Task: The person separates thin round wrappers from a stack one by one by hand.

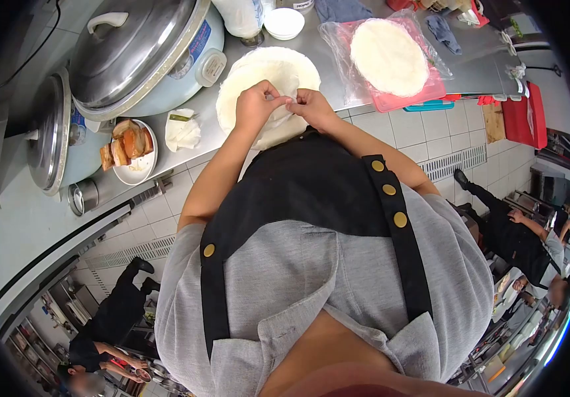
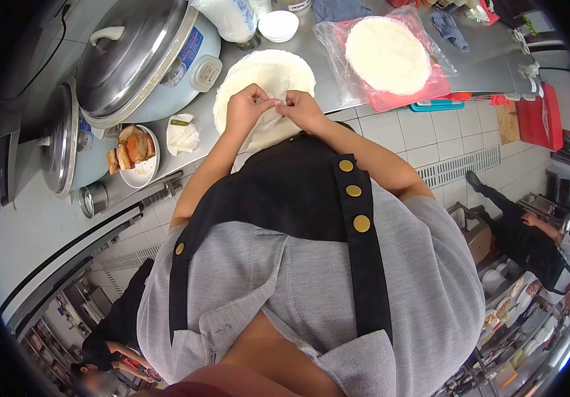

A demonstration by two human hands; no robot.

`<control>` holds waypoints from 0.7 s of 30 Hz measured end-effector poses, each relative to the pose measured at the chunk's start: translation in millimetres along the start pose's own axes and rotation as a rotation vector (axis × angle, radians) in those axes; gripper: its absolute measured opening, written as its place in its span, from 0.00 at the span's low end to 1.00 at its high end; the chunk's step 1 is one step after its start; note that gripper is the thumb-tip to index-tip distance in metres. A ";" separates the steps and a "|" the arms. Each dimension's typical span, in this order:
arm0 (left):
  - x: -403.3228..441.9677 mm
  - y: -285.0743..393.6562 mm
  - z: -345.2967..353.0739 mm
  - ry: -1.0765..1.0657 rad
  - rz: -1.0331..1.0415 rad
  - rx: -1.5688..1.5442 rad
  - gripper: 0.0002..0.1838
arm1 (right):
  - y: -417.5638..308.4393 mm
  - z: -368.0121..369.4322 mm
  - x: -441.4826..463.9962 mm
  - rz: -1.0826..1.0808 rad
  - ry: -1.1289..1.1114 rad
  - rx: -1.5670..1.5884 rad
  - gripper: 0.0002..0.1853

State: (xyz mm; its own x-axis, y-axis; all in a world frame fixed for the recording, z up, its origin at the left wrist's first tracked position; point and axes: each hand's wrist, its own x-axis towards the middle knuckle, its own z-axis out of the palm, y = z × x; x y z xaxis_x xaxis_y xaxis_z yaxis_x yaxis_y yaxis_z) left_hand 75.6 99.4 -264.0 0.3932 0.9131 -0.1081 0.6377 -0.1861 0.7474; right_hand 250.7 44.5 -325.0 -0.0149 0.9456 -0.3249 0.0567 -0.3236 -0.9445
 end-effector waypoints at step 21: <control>12.6 -9.3 1.7 0.106 0.750 0.366 0.09 | -13.2 -5.4 -5.0 -0.060 0.058 -0.146 0.12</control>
State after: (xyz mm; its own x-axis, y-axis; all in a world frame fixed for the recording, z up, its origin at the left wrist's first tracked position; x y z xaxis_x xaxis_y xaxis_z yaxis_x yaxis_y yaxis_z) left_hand 75.8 112.0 -273.4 0.7460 0.5263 0.4081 0.4141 -0.8464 0.3348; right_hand 255.4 44.3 -310.7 0.0346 0.9648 -0.2607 0.2016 -0.2623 -0.9437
